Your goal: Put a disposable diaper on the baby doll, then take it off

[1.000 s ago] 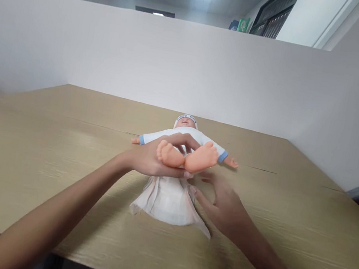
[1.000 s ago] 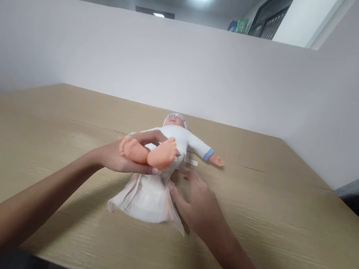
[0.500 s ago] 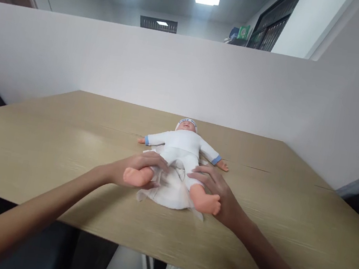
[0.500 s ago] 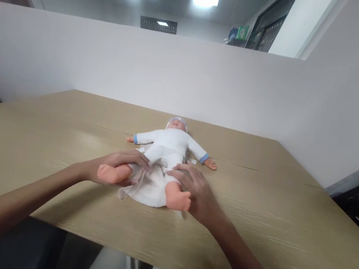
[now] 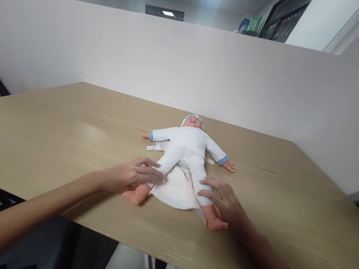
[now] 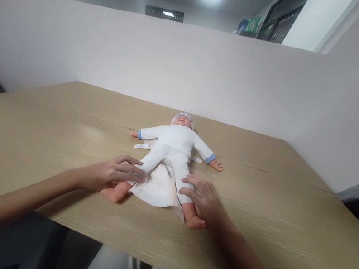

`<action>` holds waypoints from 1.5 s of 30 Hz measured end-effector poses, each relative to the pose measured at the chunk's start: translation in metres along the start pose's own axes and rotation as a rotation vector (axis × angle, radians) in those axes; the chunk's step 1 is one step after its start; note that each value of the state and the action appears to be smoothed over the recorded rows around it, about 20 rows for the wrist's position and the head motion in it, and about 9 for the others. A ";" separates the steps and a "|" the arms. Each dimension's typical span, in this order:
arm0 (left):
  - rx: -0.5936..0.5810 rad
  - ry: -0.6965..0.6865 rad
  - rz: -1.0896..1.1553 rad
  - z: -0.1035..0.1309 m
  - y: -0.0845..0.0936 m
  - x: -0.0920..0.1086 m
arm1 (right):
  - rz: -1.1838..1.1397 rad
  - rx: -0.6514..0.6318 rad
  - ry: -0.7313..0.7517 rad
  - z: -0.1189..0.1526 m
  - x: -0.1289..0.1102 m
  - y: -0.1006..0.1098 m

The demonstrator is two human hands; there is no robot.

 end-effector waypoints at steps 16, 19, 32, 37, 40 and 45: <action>-0.002 0.384 0.139 -0.018 0.001 0.010 | -0.038 -0.348 -0.290 -0.033 -0.031 0.031; 0.045 0.424 0.004 -0.023 -0.011 0.010 | 0.086 -0.284 -0.319 -0.027 -0.054 0.022; 0.418 0.433 0.115 -0.063 0.033 -0.040 | -0.140 0.015 -0.543 -0.055 0.014 0.004; 0.427 0.454 0.251 -0.095 0.048 -0.088 | -0.338 0.118 -0.739 -0.076 0.068 -0.016; 0.462 0.585 0.462 -0.110 0.051 -0.123 | -0.470 0.069 -0.905 -0.084 0.104 -0.041; 0.475 0.701 0.744 -0.126 0.037 -0.171 | -0.619 -0.030 -0.984 -0.094 0.150 -0.083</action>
Point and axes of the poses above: each hand's wrist, its own z-axis away from the middle knuckle, its own y-axis out of the back of the hand, x = y × z, the point moved 7 cm from there along -z, towards the middle knuckle, and after that the axes turned 8 degrees about z, right-handed, at the moved point
